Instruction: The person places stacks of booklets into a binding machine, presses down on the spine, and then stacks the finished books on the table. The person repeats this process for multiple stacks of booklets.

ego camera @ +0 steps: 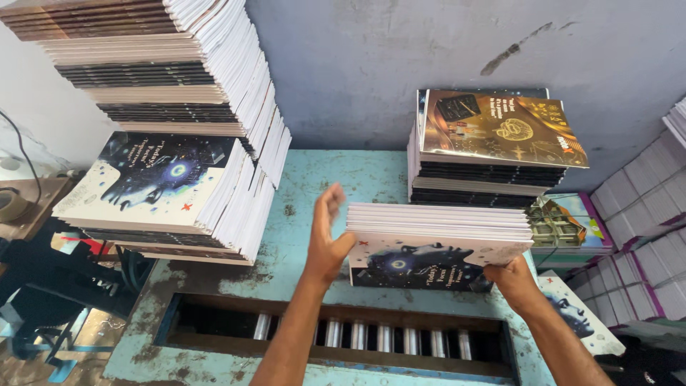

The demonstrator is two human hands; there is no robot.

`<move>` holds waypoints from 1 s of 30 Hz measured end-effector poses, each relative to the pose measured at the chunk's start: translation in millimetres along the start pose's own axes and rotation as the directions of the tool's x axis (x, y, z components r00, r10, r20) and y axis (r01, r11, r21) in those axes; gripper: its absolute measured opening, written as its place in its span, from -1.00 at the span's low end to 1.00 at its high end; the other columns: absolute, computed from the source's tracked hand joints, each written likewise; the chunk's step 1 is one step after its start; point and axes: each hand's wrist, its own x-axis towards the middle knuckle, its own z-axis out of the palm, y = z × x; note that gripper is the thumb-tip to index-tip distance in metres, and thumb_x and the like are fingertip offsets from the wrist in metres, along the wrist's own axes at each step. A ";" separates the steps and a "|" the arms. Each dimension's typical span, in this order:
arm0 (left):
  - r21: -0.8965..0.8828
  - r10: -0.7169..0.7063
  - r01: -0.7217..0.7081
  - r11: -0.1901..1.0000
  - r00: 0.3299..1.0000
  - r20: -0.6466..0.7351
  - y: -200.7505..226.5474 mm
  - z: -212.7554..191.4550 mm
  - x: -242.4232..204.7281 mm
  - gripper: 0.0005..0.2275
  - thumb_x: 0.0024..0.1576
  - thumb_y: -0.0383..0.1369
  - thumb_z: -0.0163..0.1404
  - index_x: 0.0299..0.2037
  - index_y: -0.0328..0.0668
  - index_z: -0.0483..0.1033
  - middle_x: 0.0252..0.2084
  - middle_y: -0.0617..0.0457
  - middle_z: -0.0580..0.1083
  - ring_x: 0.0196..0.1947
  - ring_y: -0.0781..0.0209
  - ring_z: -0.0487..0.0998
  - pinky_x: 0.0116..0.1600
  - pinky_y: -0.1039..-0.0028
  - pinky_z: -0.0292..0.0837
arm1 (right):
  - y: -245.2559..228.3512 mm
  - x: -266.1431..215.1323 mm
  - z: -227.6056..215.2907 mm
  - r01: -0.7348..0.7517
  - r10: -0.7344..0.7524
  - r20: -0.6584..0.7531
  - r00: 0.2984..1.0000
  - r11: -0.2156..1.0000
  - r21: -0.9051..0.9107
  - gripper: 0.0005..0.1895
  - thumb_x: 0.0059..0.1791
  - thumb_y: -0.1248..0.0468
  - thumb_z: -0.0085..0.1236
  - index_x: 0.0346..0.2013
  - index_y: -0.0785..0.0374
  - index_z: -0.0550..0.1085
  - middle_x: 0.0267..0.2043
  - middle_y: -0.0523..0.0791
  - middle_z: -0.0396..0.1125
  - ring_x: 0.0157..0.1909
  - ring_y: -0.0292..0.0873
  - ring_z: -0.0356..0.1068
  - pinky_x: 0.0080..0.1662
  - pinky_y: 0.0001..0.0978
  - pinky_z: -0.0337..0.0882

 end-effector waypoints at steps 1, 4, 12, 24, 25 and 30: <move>0.162 0.223 -0.218 0.962 0.975 -0.013 20.0 1.3 4.7 -0.28 -0.08 -0.45 -0.05 0.42 -0.25 0.21 0.41 -0.22 0.31 0.46 -0.06 0.33 0.56 0.20 0.15 | 2.9 1.1 -2.0 -0.002 0.002 0.001 1.000 1.000 -0.016 -0.68 -0.23 0.57 0.02 -0.23 0.31 0.51 -0.35 -0.18 0.40 -0.34 -0.25 0.31 -0.30 -0.33 0.32; 0.420 0.391 -0.491 0.763 0.868 0.306 63.0 22.5 14.4 -0.20 -0.14 -0.22 0.27 0.37 -0.21 0.22 0.35 -0.20 0.32 0.40 -0.17 0.30 0.51 0.11 0.12 | 12.7 7.2 -8.3 -0.021 0.022 0.035 0.999 0.999 -0.046 -0.80 -0.17 0.56 0.05 -0.27 0.41 0.50 -0.39 -0.11 0.35 -0.35 -0.20 0.30 -0.31 -0.29 0.30; 0.760 0.085 -0.510 0.403 0.847 0.524 34.1 85.3 33.4 -0.53 -0.20 -0.39 0.22 -0.02 -0.29 0.50 0.14 -0.24 0.39 0.05 -0.13 0.46 0.11 0.15 0.40 | 8.3 8.8 -5.9 -0.026 0.027 0.016 1.000 0.999 -0.047 -0.72 -0.21 0.57 0.06 -0.22 0.42 0.51 -0.35 -0.08 0.40 -0.32 -0.17 0.34 -0.28 -0.27 0.33; 0.694 -0.032 -0.488 0.529 0.806 0.591 28.7 79.5 48.2 -0.74 -0.25 -0.39 0.19 -0.32 -0.17 0.54 -0.39 -0.20 0.58 -0.28 -0.27 0.61 -0.16 0.01 0.49 | -88.4 -17.8 -1.9 0.092 0.071 0.225 0.972 0.764 -0.638 -0.19 -0.39 0.36 0.56 0.13 0.29 0.44 0.21 -0.01 0.41 0.28 -0.04 0.30 0.24 -0.20 0.25; 0.698 -0.036 -0.489 0.524 0.806 0.591 29.8 78.8 45.7 -0.74 -0.24 -0.39 0.18 -0.32 -0.17 0.54 -0.39 -0.20 0.58 -0.28 -0.26 0.61 -0.15 0.02 0.49 | -90.4 -19.5 -0.1 0.098 0.069 0.224 0.972 0.749 -0.655 -0.22 -0.38 0.34 0.56 0.12 0.27 0.47 0.21 -0.01 0.42 0.28 -0.04 0.32 0.25 -0.20 0.27; 0.675 0.001 -0.515 0.529 0.795 0.607 37.0 75.2 34.1 -0.76 -0.23 -0.39 0.17 -0.33 -0.17 0.54 -0.40 -0.19 0.58 -0.28 -0.27 0.60 -0.14 0.02 0.49 | -89.5 -27.3 4.5 -0.050 0.186 0.124 0.975 0.722 -0.691 -0.37 -0.27 0.29 0.49 0.09 0.26 0.56 0.15 -0.01 0.54 0.24 -0.05 0.46 0.26 -0.21 0.37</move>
